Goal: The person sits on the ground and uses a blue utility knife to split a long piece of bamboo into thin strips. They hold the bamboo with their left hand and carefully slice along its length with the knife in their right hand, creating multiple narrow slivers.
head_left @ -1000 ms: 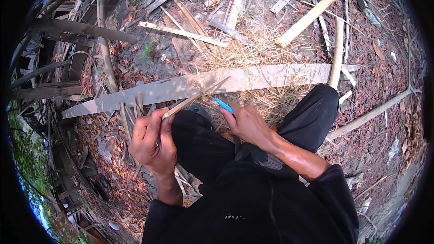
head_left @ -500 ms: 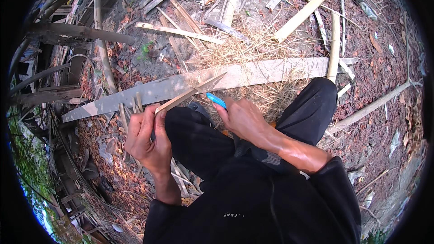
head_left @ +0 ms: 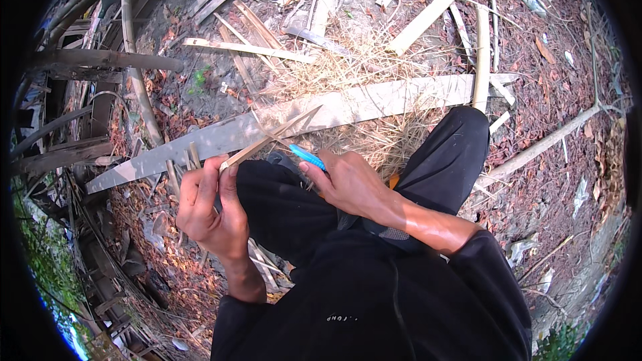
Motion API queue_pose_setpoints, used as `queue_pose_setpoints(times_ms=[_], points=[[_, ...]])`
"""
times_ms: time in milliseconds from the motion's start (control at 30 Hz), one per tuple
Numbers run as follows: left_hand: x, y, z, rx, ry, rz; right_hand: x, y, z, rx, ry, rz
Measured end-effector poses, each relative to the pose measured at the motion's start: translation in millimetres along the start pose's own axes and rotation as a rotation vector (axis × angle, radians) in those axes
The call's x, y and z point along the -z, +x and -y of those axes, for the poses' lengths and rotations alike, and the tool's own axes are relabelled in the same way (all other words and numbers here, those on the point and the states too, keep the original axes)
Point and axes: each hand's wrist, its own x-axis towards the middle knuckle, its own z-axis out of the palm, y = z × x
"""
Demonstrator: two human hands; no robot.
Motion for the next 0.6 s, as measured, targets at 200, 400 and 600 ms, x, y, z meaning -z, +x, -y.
queue_pose_setpoints(times_ms=[200,400,600], points=[[-0.7,2.6,7.9,0.056,0.018,0.0,12.8,-2.9,18.0,0.156,0.169,0.012],[0.0,1.9,3.5,0.06,0.034,0.013,-4.5,28.6,-6.7,-0.075,0.078,0.029],[2.4,-2.6,-2.5,0.002,-0.036,0.031,-47.6,36.6,-128.5,0.062,-0.317,-0.077]])
